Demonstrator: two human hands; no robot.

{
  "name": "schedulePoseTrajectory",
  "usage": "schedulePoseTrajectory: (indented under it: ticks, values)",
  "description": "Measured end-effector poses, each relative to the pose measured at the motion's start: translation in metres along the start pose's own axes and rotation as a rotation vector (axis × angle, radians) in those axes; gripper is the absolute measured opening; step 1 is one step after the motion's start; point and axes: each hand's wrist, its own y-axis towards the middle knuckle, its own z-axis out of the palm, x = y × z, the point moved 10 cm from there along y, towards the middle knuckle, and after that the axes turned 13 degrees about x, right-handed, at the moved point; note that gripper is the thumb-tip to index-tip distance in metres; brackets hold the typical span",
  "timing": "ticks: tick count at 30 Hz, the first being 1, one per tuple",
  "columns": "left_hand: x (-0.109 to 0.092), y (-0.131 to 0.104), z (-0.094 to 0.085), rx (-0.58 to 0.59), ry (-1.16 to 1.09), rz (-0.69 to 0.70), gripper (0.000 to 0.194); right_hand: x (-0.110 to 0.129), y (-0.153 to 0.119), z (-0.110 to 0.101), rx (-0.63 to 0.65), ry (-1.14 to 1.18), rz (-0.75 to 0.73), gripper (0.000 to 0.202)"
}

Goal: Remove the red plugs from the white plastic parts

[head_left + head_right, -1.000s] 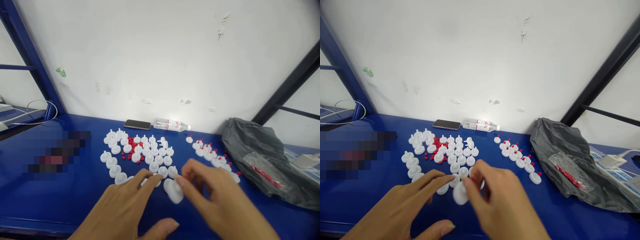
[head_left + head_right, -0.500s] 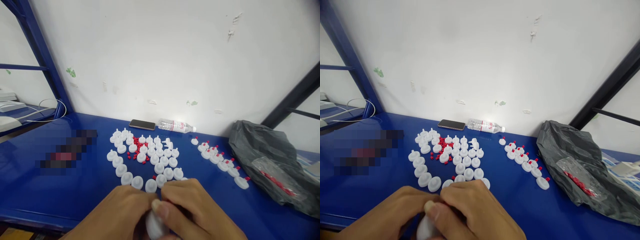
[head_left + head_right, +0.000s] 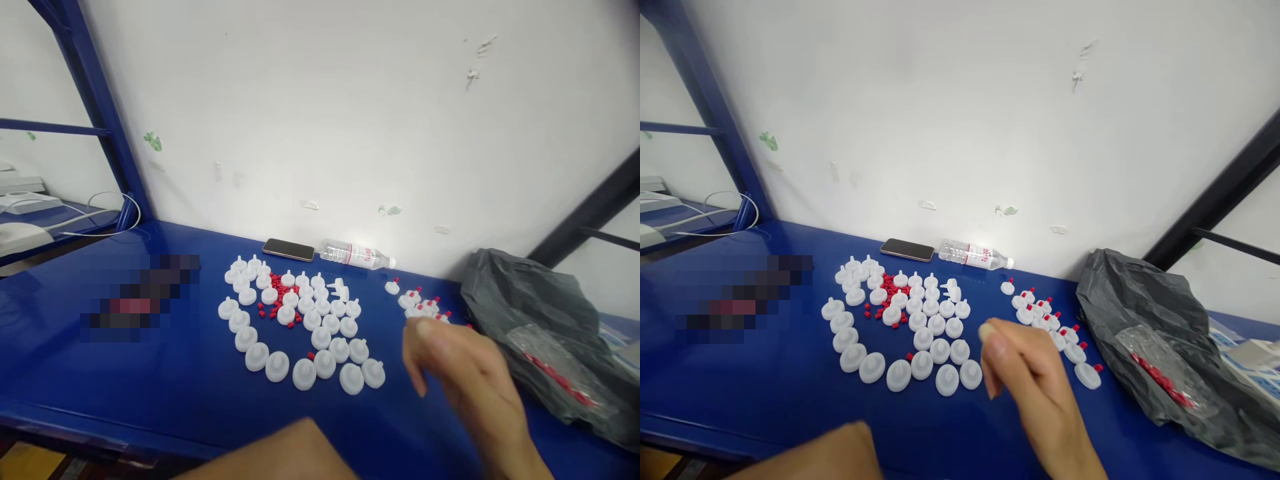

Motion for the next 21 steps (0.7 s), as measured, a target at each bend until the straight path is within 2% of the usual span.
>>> schedulePoseTrajectory:
  ticks: [3,5,7,9,11,15,18,21]
  values:
    - [0.01,-0.024,-0.015,-0.27,0.024,-0.16,0.057,-0.009,0.007,0.026,0.203,-0.311,0.126,0.042]
    - [0.009,-0.043,-0.027,-0.434,0.078,-0.238,0.055,-0.013,0.014,0.049,0.278,-0.391,0.156,0.033]
    - [0.004,-0.059,-0.046,-0.603,0.174,-0.287,0.056,-0.018,0.023,0.065,0.275,-0.461,0.175,0.019]
    - [-0.002,-0.069,-0.066,-0.73,0.311,-0.316,0.056,-0.023,0.029,0.071,0.235,-0.542,0.203,0.022]
    - [-0.006,-0.074,-0.085,-0.8,0.479,-0.344,0.055,-0.026,0.031,0.066,0.17,-0.578,0.219,0.031]
    - [-0.003,-0.09,-0.122,-0.95,0.749,-0.479,0.049,-0.021,0.022,0.032,-0.026,-0.522,0.192,0.023]
    - [0.005,-0.106,-0.143,-1.016,0.788,-0.627,0.048,-0.019,0.014,0.012,-0.098,-0.55,0.188,0.019]
    - [0.01,-0.116,-0.156,-1.027,0.795,-0.747,0.044,-0.018,0.009,-0.001,-0.115,-0.596,0.193,0.018]
